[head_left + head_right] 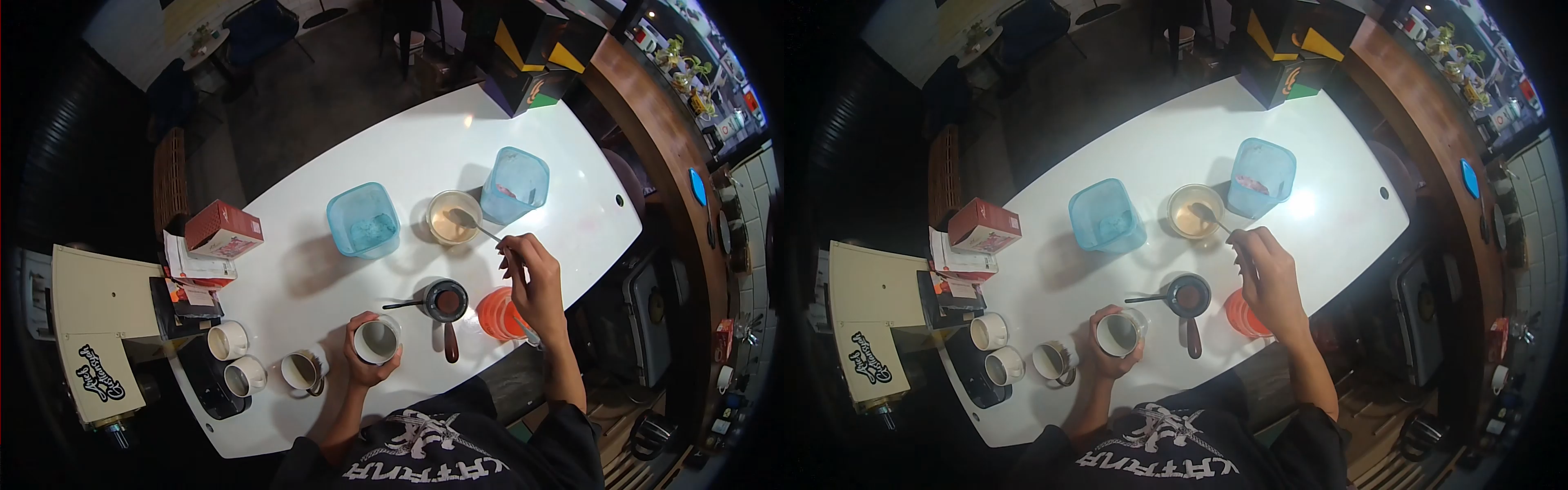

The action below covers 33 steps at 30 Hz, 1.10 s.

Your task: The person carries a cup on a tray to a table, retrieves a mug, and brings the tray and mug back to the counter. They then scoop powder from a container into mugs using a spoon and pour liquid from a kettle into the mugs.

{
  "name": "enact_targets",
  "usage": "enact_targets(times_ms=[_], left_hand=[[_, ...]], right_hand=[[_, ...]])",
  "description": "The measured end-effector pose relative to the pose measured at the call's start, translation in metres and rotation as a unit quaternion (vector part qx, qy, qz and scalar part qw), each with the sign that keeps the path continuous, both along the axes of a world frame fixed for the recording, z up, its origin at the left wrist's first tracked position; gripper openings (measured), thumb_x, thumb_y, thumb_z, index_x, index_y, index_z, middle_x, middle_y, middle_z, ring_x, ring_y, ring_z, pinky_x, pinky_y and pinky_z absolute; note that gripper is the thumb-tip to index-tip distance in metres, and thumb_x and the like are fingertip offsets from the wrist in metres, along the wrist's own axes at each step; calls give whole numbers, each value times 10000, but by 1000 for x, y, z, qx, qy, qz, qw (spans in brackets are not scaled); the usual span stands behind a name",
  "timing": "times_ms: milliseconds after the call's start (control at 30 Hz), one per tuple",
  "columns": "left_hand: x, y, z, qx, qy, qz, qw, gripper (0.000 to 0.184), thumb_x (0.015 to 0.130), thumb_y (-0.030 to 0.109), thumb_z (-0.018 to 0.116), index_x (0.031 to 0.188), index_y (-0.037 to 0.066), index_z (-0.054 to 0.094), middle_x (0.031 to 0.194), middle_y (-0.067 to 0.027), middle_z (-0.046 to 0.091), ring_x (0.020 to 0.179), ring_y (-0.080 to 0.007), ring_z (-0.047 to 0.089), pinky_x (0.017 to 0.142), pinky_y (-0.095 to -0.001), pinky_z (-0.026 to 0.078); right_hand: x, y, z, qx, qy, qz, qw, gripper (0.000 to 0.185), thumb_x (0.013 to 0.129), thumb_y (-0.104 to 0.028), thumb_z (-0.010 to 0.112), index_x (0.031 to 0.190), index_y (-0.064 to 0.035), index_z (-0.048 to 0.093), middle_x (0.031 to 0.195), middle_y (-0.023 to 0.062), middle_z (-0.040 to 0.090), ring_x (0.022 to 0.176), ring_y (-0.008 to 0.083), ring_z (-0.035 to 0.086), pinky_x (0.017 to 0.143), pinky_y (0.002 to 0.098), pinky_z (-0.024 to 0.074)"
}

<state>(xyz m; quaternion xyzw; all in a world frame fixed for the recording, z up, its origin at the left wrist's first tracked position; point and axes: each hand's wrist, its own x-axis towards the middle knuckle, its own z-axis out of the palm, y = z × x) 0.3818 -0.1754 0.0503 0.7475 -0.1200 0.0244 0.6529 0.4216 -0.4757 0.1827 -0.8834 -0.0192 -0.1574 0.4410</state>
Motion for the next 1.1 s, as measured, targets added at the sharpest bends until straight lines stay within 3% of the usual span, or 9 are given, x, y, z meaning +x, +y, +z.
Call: enact_targets(times_ms=[100, 167, 233, 400, 567, 633, 900, 1033, 1100], left_hand=[[1, -2, 0, -23, 13, 2, 1000, 678, 632, 99, 817, 1226, -1, 504, 1165, -144, 574, 1117, -264, 572, 999, -386, 447], [1, -1, -3, -11, 7, -2, 1000, 682, 627, 91, 822, 1226, 2, 506, 1163, -156, 583, 1140, -285, 573, 1017, -396, 443], [1, -1, -4, -12, -4, -2, 1000, 684, 624, 89, 825, 1224, 4, 507, 1164, -157, 582, 1135, -288, 575, 1014, -399, 446], [2, -1, -3, -7, -10, -2, 1000, 691, 614, 81, 833, 1221, 12, 510, 1168, -159, 577, 1124, -296, 577, 1008, -408, 448], [1, 1, -4, -16, 4, -9, 1000, 687, 607, 67, 837, 1214, 19, 518, 1181, -156, 571, 1134, -276, 569, 1003, -404, 448], [1, 2, -3, -12, 8, -13, 1000, 710, 606, 67, 842, 1228, 18, 503, 1188, -154, 567, 1141, -272, 565, 1008, -405, 445], [-3, 0, 5, -31, 0, -7, 999, 863, 604, 71, 868, 1326, 9, 399, 1276, -156, 515, 1187, -269, 535, 1035, -419, 429], [-4, 3, 11, -63, -11, -15, 998, 797, 691, 153, 816, 1345, -11, 391, 1320, -192, 480, 1211, -300, 516, 1060, -429, 407], [-3, 6, 14, -107, -4, -5, 994, 766, 722, 185, 791, 1346, -19, 395, 1329, -204, 472, 1218, -311, 510, 1071, -432, 396]], right_hand=[[1, 5, -1, -1, -17, -7, 1000, 138, 906, 152, 518, 1005, 83, 585, 883, 142, 598, 681, 190, 628, 592, 283, 519], [2, 5, -3, 5, -17, -16, 1000, 124, 914, 146, 510, 990, 79, 583, 879, 140, 596, 678, 187, 622, 592, 286, 512], [2, 0, -7, 4, -3, -13, 1000, 233, 867, 158, 520, 1060, 51, 595, 910, 149, 619, 705, 250, 654, 613, 331, 529], [0, -1, -7, 60, -36, -61, 996, 92, 939, 89, 509, 982, 71, 589, 858, 129, 612, 646, 174, 618, 581, 299, 493], [-1, -7, -7, 132, -45, -71, 988, 110, 997, 28, 484, 973, 70, 582, 875, 114, 622, 667, 149, 614, 594, 289, 500], [-1, -9, -8, 143, -40, -40, 988, 158, 1046, -55, 466, 1046, 77, 554, 880, 130, 615, 686, 120, 601, 588, 255, 514], [-9, -15, -3, 204, -67, -57, 975, 183, 1041, -119, 517, 1035, 63, 541, 830, 119, 615, 657, 127, 597, 565, 263, 522], [-17, -25, 4, 244, -92, -67, 963, 224, 1038, -168, 542, 1037, 57, 538, 819, 115, 618, 625, 138, 593, 539, 271, 519], [-25, -31, 9, 258, -85, -75, 960, 146, 1041, -88, 495, 1048, 52, 534, 830, 125, 622, 657, 139, 594, 566, 276, 525]])
